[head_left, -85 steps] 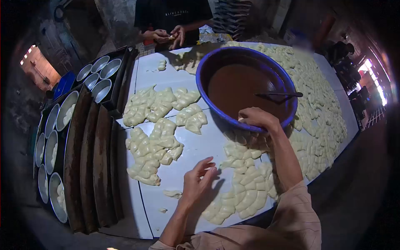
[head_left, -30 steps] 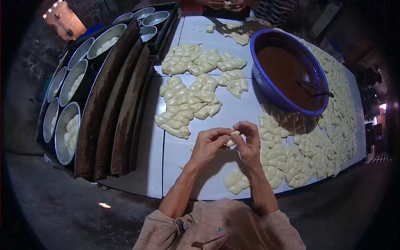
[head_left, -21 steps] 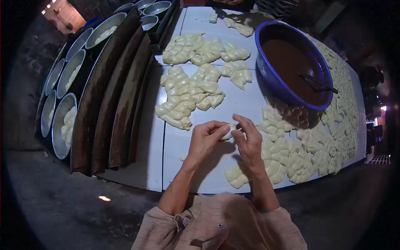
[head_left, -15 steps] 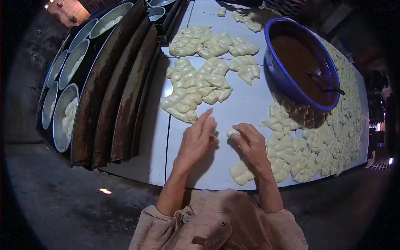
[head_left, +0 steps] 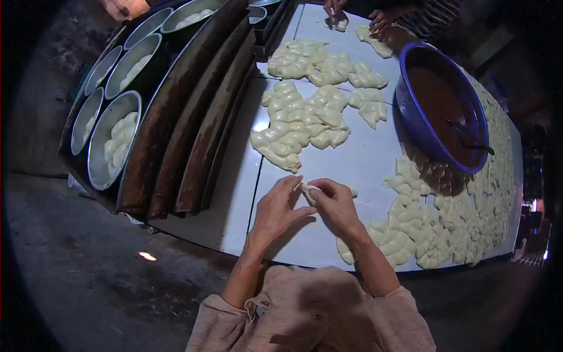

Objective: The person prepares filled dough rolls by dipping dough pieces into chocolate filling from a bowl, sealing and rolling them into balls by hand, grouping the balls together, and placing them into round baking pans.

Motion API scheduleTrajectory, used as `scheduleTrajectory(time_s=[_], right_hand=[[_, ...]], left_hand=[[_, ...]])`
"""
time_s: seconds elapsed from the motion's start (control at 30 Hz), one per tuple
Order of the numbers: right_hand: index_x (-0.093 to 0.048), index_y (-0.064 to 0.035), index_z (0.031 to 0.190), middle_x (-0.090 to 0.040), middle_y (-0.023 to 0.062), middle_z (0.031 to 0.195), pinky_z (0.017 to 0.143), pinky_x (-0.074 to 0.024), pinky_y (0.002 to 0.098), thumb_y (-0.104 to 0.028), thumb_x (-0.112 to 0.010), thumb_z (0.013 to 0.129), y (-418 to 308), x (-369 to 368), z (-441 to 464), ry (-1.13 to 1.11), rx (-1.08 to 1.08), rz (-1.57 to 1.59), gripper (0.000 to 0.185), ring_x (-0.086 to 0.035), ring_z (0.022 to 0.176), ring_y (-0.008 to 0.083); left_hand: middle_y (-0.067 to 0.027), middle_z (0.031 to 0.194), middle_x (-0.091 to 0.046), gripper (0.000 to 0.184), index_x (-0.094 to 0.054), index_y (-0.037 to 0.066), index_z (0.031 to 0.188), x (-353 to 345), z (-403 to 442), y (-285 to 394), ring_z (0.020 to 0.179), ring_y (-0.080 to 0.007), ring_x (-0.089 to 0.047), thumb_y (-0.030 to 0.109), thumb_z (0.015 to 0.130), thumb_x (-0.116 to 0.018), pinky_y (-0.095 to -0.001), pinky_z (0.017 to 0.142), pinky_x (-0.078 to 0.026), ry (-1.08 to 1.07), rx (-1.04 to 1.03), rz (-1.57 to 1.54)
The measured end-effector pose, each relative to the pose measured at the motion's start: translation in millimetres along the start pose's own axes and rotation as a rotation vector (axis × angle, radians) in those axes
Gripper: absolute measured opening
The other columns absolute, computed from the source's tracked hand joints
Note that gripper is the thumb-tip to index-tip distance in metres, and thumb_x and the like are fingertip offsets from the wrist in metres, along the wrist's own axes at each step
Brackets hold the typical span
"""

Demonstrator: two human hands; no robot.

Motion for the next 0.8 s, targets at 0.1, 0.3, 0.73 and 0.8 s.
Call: scheduleTrajectory(time_s=[0.1, 0.3, 0.73, 0.8], right_hand=[[-0.062, 0.0077, 0.115, -0.067, 0.0042, 0.09, 0.065, -0.0491, 0.0225, -0.027, -0.067, 0.093, -14.7, -1.2, -9.4, -0.059, -0.114, 0.434, 0.041, -0.063, 0.074, 0.0099], [-0.05, -0.0006, 0.137, -0.06, 0.0098, 0.122, 0.088, -0.0479, 0.0255, -0.019, -0.067, 0.094, -32.2, -9.7, -26.1, 0.11, 0.306, -0.183, 0.05, -0.059, 0.103, 0.0151], [-0.055, 0.0002, 0.129, -0.064, 0.0102, 0.112, 0.083, -0.0502, 0.0247, -0.013, -0.069, 0.091, -29.1, 9.0, -35.1, 0.117, 0.032, 0.203, 0.043, -0.061, 0.098, 0.0137], [-0.054, -0.0036, 0.132, -0.056, 0.0087, 0.131, 0.095, -0.0467, 0.0274, -0.018, -0.071, 0.091, -22.6, 21.6, -34.3, 0.043, 0.004, 0.168, 0.047, -0.055, 0.116, 0.0167]], left_hand=[[-0.014, 0.101, -0.071, 0.047, -0.065, -0.001, 0.12, -6.9, 5.8, 8.6, 0.088, -0.0234, -0.069, 0.023, 0.082, -0.077, -0.0324, 0.078, -0.054, -0.059, 0.173, -0.258], [-0.0058, 0.089, -0.071, 0.053, -0.051, 0.001, 0.138, -4.9, 7.3, 1.9, 0.076, -0.0078, -0.064, 0.008, 0.089, -0.068, -0.0216, 0.068, -0.05, -0.186, 0.349, -0.666], [-0.0088, 0.084, -0.072, 0.028, -0.071, 0.0, 0.108, -10.3, 0.8, 10.1, 0.073, -0.0101, -0.065, 0.021, 0.09, -0.072, -0.0218, 0.065, -0.05, -0.128, 0.353, -0.526], [-0.0106, 0.084, -0.073, 0.034, -0.069, 0.002, 0.115, -19.3, 5.5, 14.0, 0.073, -0.0116, -0.066, 0.024, 0.09, -0.073, -0.0213, 0.065, -0.05, -0.087, 0.329, -0.64]])
Point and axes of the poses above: each hand's wrist, its own z-axis towards the middle knuckle, its own x-axis out of the back of the hand, y = z × x, the point moved 1 cm from there along z, towards the middle knuckle
